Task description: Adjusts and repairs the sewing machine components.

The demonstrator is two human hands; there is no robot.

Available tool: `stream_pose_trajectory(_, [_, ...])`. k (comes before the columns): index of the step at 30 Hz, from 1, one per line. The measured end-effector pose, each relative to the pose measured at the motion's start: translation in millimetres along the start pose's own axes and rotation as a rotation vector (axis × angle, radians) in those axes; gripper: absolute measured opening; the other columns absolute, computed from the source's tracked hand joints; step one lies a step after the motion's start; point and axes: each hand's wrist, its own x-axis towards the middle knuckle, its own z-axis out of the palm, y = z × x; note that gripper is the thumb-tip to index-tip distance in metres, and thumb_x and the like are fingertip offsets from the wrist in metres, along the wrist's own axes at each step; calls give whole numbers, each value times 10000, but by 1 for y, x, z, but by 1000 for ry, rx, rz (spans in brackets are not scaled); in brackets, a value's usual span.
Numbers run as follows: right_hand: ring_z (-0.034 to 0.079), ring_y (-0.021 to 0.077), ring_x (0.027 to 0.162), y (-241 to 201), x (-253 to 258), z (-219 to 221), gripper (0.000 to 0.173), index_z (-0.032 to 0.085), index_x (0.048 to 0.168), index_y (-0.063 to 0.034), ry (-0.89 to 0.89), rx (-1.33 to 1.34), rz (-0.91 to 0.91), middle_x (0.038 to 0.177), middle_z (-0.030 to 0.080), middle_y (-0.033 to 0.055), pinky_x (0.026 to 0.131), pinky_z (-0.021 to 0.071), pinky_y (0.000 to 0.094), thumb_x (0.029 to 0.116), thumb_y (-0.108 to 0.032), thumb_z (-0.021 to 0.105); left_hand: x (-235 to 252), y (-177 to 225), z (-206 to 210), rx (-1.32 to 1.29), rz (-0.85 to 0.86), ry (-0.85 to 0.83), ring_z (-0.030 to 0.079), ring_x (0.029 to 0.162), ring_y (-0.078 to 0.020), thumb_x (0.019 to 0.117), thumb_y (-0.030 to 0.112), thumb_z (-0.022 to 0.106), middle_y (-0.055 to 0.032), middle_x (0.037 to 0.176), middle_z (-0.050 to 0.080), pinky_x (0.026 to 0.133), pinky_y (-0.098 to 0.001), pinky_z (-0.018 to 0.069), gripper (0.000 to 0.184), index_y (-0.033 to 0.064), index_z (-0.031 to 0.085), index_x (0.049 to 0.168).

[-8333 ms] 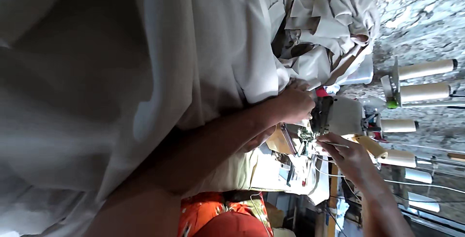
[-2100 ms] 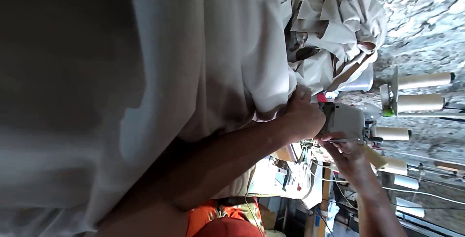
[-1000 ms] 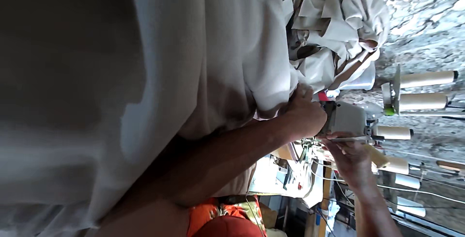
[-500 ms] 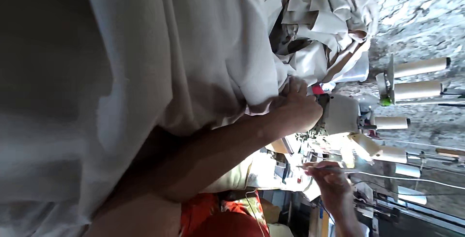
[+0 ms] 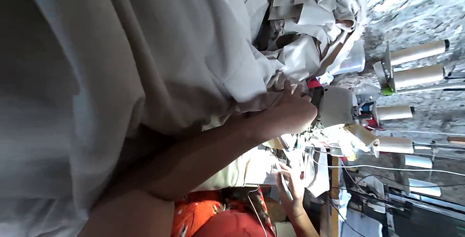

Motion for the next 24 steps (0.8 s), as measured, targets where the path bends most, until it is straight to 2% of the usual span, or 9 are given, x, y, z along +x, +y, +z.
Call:
stream_pose_trajectory(4, [723,127,1069,-4,-9,-8,168,675,948,52,19,126,29,1108,744,205,918,551,195,973,-103,615,2,-5,7,7,-4,24,317,1484,-462,1008,212,607,-156,1347,640,1147,-781,80,203,83,758,1049])
stream_pose_trajectory(8, [656,36,1186,-26,-3,-21,74,697,1019,-125,86,425,265,1215,735,-23,994,540,209,978,-104,638,2,-6,2,13,-25,-12,287,1501,-456,1037,228,568,-148,1381,623,1139,-794,50,238,79,751,1074])
stream_pose_trajectory(10, [682,-7,1086,-40,5,-32,165,723,1015,-222,120,518,408,1100,747,-132,948,564,205,943,-82,675,1,-6,2,8,-23,-11,290,1500,-463,1033,231,580,-156,1378,626,1142,-793,52,241,71,754,1074])
stream_pose_trajectory(12, [745,77,972,-54,19,-46,196,681,983,-180,165,662,579,1026,776,-55,830,627,251,920,1,642,2,-6,2,6,-20,-1,295,1497,-462,1036,237,572,-162,1380,624,1156,-778,50,254,65,752,1084])
stream_pose_trajectory(14, [772,168,904,-61,34,-59,205,673,987,-114,204,890,753,999,784,63,748,650,299,931,57,577,2,-8,4,22,-22,8,301,1491,-465,1038,249,563,-165,1372,625,1162,-764,55,259,77,749,1094])
stream_pose_trajectory(15, [775,176,871,-64,41,-66,228,679,993,-101,221,991,841,984,784,84,721,650,300,935,77,549,2,-8,4,22,-25,7,298,1492,-468,1040,257,562,-166,1369,626,1163,-765,47,263,82,750,1095])
stream_pose_trajectory(19, [763,120,786,-68,58,-83,232,736,975,-102,300,1337,1005,930,783,76,690,631,235,917,73,595,2,-6,1,20,-27,-16,267,1509,-464,1053,270,545,-177,1400,605,1167,-762,37,291,67,740,1127])
stream_pose_trajectory(21, [759,123,745,-68,66,-86,221,714,944,-79,375,1420,1046,905,776,90,655,627,223,915,76,558,2,-6,1,10,-23,-10,267,1512,-456,1051,256,549,-177,1394,609,1171,-756,47,286,58,743,1119])
stream_pose_trajectory(24, [782,185,822,-61,75,-85,152,705,967,-41,379,1521,1052,1035,778,147,701,643,256,981,4,561,1,-5,2,26,-25,-13,289,1502,-450,1051,264,543,-161,1390,613,1172,-752,74,285,69,747,1093])
